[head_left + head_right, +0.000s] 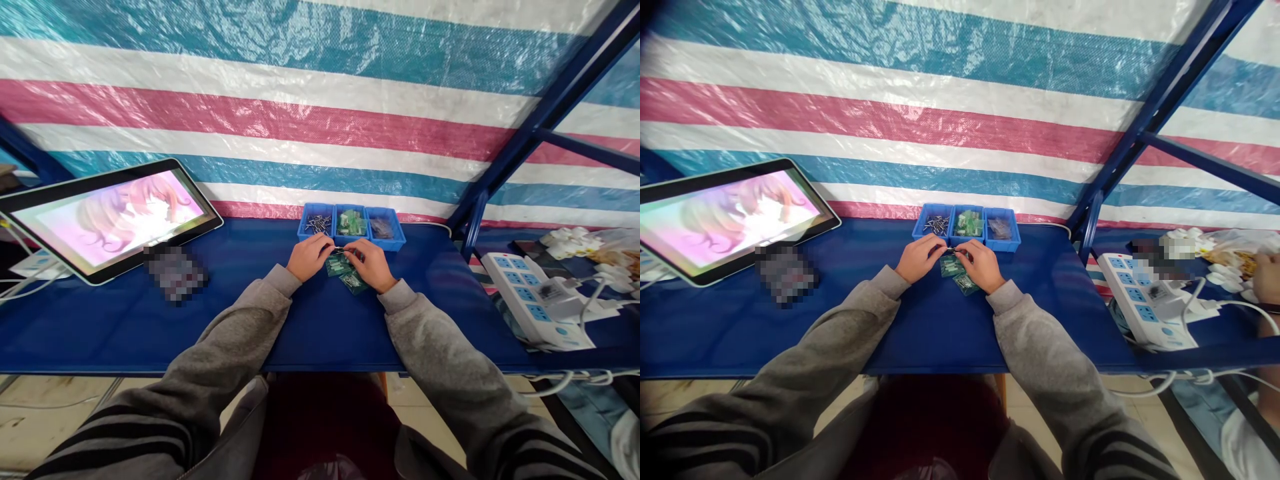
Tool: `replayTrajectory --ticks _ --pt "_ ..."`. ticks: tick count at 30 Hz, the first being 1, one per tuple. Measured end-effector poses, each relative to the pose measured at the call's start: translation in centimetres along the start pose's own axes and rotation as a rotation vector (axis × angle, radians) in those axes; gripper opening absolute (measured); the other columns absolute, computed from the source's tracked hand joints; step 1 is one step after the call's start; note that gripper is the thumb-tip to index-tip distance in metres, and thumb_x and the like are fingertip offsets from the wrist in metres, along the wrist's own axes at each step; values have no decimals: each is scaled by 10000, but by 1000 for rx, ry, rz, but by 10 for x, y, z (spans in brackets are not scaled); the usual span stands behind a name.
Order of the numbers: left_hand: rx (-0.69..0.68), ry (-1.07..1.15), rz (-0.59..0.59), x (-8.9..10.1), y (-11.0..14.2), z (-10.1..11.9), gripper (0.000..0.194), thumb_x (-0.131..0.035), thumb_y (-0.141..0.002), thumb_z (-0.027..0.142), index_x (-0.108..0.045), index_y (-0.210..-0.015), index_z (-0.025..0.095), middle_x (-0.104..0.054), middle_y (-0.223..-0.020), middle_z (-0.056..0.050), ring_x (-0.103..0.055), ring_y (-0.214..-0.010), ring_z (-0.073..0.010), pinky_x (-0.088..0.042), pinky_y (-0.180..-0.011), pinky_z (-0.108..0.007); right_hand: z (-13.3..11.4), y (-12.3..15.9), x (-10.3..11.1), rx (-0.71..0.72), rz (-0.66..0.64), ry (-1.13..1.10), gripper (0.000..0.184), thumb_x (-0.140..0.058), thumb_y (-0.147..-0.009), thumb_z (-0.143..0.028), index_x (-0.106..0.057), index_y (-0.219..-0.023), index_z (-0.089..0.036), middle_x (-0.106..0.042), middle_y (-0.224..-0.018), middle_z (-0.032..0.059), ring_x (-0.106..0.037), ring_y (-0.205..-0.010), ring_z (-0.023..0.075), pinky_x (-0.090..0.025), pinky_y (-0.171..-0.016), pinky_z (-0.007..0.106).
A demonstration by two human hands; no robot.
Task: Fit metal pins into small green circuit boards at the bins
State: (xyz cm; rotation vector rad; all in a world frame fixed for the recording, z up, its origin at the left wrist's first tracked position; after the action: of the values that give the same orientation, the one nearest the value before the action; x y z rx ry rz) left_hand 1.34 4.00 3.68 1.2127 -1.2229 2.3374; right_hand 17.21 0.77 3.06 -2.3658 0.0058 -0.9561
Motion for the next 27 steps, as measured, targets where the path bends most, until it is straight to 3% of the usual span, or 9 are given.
replayTrajectory --ticks 4,9,17,27 --pt "75 128 56 -2 0 -3 285 -430 -978 362 -624 -887 173 -647 -831 -48 -594 -743 -162 -447 -713 -269 0 0 4 -23 62 -4 178 -527 -913 -316 -661 -868 -208 -639 -807 53 -568 -683 179 -460 -682 301" --pt "127 251 83 -2 -1 -3 266 -482 -951 374 -630 -865 170 -655 -802 -39 -590 -699 -152 -455 -680 -264 3 0 7 -60 134 -46 162 -553 -892 -324 -644 -941 -198 -639 -808 45 -556 -628 163 -460 -645 291" --pt "200 360 114 -2 0 2 289 -516 -929 418 -654 -851 176 -669 -788 -37 -596 -695 -150 -451 -613 -247 3 0 7 -89 146 -31 251 -490 -930 -388 -626 -829 -203 -664 -816 58 -579 -685 181 -462 -682 300" --pt "158 412 151 0 2 8 301 -564 -903 445 -678 -884 168 -685 -829 -58 -602 -671 -140 -440 -542 -227 4 -1 6 -88 129 -18 373 -410 -967 -458 -584 -749 -210 -632 -700 46 -586 -671 186 -447 -691 294"
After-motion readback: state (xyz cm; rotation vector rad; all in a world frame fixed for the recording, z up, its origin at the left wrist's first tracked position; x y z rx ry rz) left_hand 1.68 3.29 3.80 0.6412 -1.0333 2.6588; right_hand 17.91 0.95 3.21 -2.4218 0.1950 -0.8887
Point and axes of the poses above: each hand's wrist, its own y-axis away from the middle knuckle, its own x-axis out of the back of the hand, z = x × y, the point moved 5 cm from there along -y, towards the middle knuckle
